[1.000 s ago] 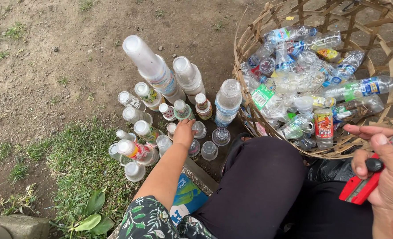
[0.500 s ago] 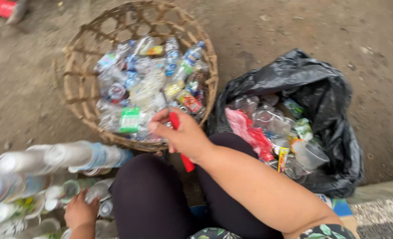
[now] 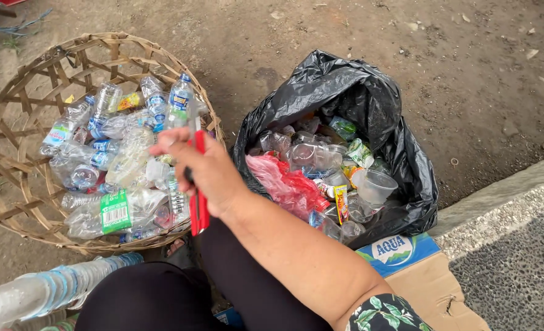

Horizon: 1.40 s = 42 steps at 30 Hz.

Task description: The person sits on the ground and sorts plastic bottles and cups from a black trash bag. Using a red utility knife, they cut the labels off the bottles and place the cleaned items into a woven basket or onto a stack of other bottles.

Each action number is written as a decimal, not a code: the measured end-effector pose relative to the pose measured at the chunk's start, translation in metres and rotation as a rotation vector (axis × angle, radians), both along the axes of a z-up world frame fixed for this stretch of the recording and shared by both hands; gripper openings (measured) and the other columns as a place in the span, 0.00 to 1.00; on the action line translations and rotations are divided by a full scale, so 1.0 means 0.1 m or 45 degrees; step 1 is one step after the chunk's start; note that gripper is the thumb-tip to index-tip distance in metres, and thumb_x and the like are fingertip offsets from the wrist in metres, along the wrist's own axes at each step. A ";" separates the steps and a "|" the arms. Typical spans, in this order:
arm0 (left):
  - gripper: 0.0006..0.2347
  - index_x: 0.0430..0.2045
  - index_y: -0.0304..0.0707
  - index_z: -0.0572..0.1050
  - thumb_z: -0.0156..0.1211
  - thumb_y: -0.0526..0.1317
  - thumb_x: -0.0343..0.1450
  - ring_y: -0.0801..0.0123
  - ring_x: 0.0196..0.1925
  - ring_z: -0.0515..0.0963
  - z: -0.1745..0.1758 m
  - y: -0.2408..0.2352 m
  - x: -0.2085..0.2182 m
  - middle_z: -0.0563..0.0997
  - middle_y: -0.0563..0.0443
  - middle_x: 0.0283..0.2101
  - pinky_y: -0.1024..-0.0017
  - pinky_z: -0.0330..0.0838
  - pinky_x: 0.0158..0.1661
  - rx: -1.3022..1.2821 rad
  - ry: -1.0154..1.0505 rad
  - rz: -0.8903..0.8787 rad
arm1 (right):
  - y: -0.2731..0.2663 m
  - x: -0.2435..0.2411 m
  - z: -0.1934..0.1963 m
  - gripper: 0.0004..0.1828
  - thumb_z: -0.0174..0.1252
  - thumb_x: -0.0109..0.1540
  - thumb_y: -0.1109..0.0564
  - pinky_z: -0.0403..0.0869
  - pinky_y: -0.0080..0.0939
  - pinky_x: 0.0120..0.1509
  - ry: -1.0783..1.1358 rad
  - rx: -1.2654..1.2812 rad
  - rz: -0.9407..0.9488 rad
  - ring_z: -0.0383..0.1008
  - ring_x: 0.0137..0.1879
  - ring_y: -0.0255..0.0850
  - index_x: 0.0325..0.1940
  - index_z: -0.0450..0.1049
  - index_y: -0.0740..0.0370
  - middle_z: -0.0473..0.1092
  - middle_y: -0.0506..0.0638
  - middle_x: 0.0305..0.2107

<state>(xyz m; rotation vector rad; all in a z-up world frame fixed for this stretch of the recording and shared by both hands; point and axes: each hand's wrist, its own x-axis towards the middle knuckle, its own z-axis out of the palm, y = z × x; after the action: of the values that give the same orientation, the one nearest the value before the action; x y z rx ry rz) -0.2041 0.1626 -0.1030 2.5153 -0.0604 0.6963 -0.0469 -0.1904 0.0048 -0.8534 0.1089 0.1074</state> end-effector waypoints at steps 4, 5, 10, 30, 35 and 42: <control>0.19 0.56 -0.03 0.66 0.65 0.19 0.75 0.20 0.68 0.70 0.98 -0.83 0.58 0.63 0.04 0.71 0.39 0.69 0.62 -0.050 -0.122 -0.221 | -0.62 0.18 -0.39 0.23 0.62 0.58 0.51 0.56 0.29 0.17 0.175 0.051 -0.193 0.62 0.18 0.30 0.54 0.71 0.64 0.75 0.60 0.42; 0.19 0.56 -0.03 0.66 0.65 0.19 0.75 0.20 0.68 0.70 1.16 -1.02 0.70 0.63 0.04 0.71 0.39 0.69 0.62 -0.051 -0.128 -0.224 | -0.76 0.12 -0.68 0.23 0.62 0.58 0.51 0.56 0.29 0.17 0.170 0.050 -0.196 0.62 0.18 0.30 0.54 0.71 0.64 0.75 0.60 0.42; 0.18 0.49 0.30 0.78 0.69 0.41 0.67 0.43 0.64 0.72 1.53 -1.73 1.26 0.70 0.30 0.64 0.54 0.70 0.51 0.147 0.257 -0.345 | -1.48 -0.26 -1.75 0.07 0.50 0.69 0.61 0.63 0.31 0.26 0.648 -0.421 -0.093 0.63 0.25 0.32 0.51 0.70 0.62 0.68 0.49 0.29; 0.17 0.46 0.43 0.80 0.68 0.43 0.63 0.64 0.29 0.76 0.83 -1.74 1.84 0.70 0.51 0.66 0.68 0.72 0.29 -0.108 0.853 -0.250 | -4.20 0.61 -3.92 0.25 0.61 0.59 0.44 0.75 0.49 0.56 0.855 -2.338 0.131 0.78 0.49 0.56 0.56 0.75 0.61 0.78 0.57 0.44; 0.17 0.46 0.43 0.80 0.66 0.45 0.64 0.64 0.32 0.81 0.91 -1.70 1.92 0.68 0.54 0.69 0.66 0.74 0.27 -0.121 1.052 -0.172 | -4.19 1.13 -4.13 0.31 0.57 0.55 0.61 0.76 0.50 0.42 0.846 -2.123 0.044 0.78 0.33 0.56 0.63 0.65 0.67 0.76 0.64 0.38; 0.23 0.45 0.49 0.82 0.74 0.45 0.55 0.67 0.55 0.80 0.38 -1.26 1.89 0.70 0.47 0.67 0.71 0.82 0.19 -0.097 0.936 -0.250 | -4.37 1.52 -4.31 0.17 0.63 0.60 0.58 0.74 0.45 0.25 1.111 -1.846 -0.155 0.76 0.22 0.50 0.46 0.71 0.75 0.75 0.61 0.24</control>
<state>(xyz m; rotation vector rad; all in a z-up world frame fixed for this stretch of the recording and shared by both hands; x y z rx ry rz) -0.0151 0.0364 -0.0651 2.4896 -0.0164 -0.3142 0.1052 -0.6275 -0.4263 -2.1903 1.1597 0.2926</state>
